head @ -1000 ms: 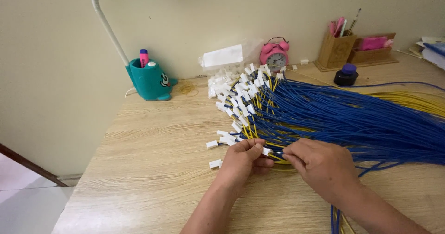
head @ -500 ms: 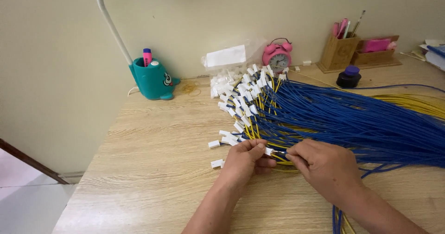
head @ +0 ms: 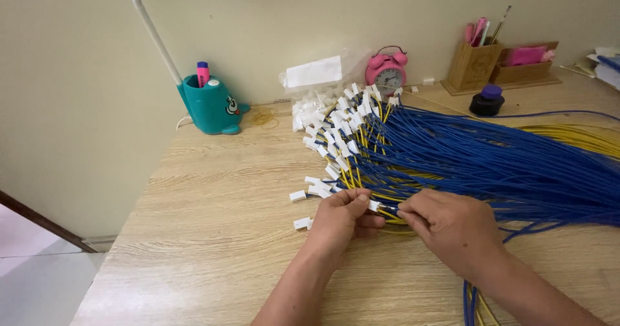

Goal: The person connects white plastic connectors to the ends of blue and yellow wires on a wooden desk. They repeatedly pick up wires, align the connectors, and press them together by hand to join the components.

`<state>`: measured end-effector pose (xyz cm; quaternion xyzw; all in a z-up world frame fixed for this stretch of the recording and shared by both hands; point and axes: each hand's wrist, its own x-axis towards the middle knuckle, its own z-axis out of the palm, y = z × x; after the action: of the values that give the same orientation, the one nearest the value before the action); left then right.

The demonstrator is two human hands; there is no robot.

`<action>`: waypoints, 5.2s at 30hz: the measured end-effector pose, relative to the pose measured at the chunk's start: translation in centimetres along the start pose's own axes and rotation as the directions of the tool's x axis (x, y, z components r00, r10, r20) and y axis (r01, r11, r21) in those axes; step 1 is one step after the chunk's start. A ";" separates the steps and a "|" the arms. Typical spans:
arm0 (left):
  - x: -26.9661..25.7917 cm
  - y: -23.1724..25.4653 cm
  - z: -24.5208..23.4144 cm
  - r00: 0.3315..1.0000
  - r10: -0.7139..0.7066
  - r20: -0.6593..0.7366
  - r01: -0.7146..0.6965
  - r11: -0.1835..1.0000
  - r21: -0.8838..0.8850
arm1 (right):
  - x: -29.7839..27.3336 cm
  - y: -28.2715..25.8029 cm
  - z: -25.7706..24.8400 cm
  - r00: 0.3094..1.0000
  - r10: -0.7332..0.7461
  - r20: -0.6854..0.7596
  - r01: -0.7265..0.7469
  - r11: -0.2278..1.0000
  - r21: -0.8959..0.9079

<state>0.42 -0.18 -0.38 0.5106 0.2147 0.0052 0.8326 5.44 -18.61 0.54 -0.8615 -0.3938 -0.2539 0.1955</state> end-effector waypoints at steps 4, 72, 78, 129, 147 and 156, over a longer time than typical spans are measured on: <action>-0.2 0.2 0.2 1.000 0.004 -0.002 -0.004 1.000 0.030 | 0.2 -0.3 -0.1 1.000 0.018 -0.005 -0.018 1.000 -0.006; -13.8 -5.0 1.8 0.294 0.070 0.953 -0.956 0.013 0.294 | -12.5 4.1 -9.2 0.945 -0.158 0.286 0.064 0.948 0.311; -12.6 -6.6 2.7 0.368 0.079 0.926 -0.918 -0.127 0.376 | -13.6 4.1 -9.3 0.934 -0.194 0.298 0.094 0.943 0.318; -10.2 -3.6 6.2 0.431 0.506 0.747 -0.861 -0.015 0.508 | -18.2 -2.2 -2.0 0.614 0.344 0.710 -0.766 0.044 0.641; -10.1 -2.4 1.4 0.115 0.339 0.934 -0.969 -0.169 0.181 | -16.0 -3.0 -6.1 0.436 0.367 0.822 -0.884 0.003 0.468; -9.2 -1.6 2.3 0.768 0.523 0.369 -0.552 0.833 -0.033 | -12.5 -2.0 -11.6 0.932 0.293 -0.213 -0.232 0.934 0.274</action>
<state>-7.39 -4.94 2.38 0.5744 -0.0978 0.1404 0.8005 -6.40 -30.88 2.60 -0.8371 -0.2746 -0.2814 0.3804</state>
